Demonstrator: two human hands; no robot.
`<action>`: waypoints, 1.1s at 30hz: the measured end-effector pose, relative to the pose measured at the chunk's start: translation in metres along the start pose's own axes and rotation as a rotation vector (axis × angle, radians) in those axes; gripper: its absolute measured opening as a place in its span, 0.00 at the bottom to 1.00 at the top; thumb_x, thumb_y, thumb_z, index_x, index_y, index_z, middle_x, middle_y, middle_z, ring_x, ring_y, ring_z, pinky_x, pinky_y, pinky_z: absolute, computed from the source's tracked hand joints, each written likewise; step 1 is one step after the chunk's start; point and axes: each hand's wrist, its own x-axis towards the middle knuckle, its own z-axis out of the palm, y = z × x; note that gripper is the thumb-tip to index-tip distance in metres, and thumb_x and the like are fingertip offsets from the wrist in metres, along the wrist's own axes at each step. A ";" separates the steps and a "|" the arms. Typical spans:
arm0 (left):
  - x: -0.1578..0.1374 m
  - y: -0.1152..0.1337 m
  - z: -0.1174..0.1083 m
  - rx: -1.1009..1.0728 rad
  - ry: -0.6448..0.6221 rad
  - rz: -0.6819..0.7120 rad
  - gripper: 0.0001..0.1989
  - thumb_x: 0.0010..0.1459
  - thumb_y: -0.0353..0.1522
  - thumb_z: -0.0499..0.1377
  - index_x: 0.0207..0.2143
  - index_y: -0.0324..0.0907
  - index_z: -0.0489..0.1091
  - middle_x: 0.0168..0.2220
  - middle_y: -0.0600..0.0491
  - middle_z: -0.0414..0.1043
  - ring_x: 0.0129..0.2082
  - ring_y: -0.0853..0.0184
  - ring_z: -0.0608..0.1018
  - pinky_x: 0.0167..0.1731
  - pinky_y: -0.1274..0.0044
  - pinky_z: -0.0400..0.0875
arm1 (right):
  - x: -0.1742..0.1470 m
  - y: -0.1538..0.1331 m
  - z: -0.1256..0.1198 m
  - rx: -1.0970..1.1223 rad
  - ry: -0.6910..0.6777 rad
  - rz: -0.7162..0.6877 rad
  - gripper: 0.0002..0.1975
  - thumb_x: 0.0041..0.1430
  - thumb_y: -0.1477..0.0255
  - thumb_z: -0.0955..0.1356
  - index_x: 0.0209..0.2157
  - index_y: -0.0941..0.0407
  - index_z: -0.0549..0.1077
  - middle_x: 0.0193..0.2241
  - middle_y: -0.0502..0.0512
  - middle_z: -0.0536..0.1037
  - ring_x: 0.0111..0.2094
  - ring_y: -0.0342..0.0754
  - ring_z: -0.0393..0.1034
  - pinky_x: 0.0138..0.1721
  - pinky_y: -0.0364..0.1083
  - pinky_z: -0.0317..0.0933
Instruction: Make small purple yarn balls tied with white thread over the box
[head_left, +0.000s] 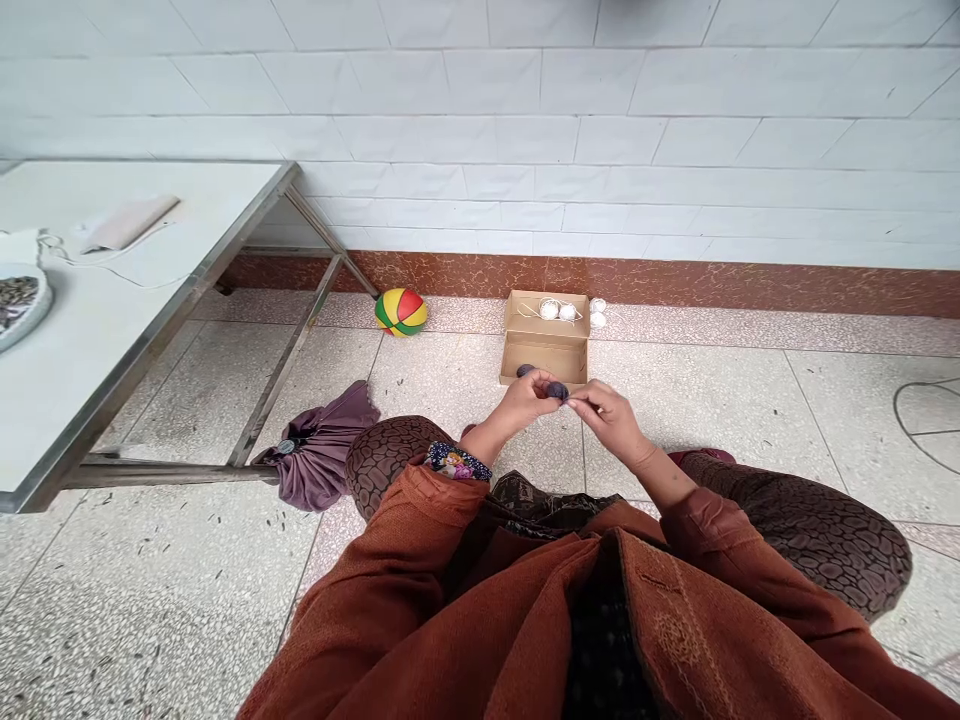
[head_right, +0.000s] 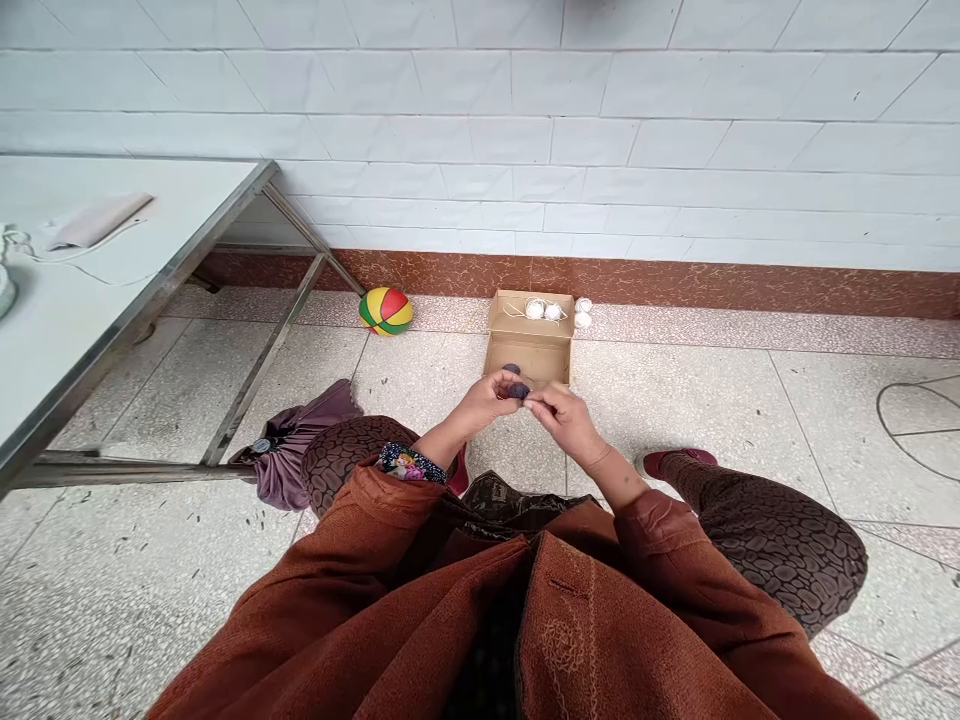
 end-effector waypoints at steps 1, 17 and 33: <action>-0.001 0.000 0.001 0.029 -0.033 0.013 0.24 0.39 0.27 0.70 0.42 0.39 0.70 0.32 0.57 0.71 0.31 0.73 0.71 0.36 0.77 0.63 | 0.005 0.002 -0.003 -0.009 0.031 0.006 0.10 0.68 0.62 0.67 0.35 0.52 0.77 0.30 0.55 0.77 0.34 0.50 0.72 0.38 0.49 0.67; 0.000 -0.007 0.000 -0.441 -0.115 -0.067 0.24 0.43 0.31 0.75 0.43 0.38 0.74 0.42 0.49 0.77 0.41 0.67 0.77 0.47 0.71 0.69 | -0.024 0.020 0.017 -0.004 -0.109 0.087 0.14 0.69 0.60 0.65 0.33 0.52 0.75 0.31 0.55 0.79 0.34 0.51 0.74 0.39 0.50 0.68; -0.009 0.002 0.006 -0.402 -0.211 -0.013 0.25 0.43 0.32 0.75 0.45 0.39 0.76 0.44 0.48 0.78 0.43 0.66 0.77 0.47 0.72 0.68 | -0.004 0.031 0.017 0.004 0.048 0.275 0.16 0.67 0.58 0.64 0.32 0.53 0.74 0.29 0.53 0.77 0.30 0.50 0.71 0.34 0.48 0.66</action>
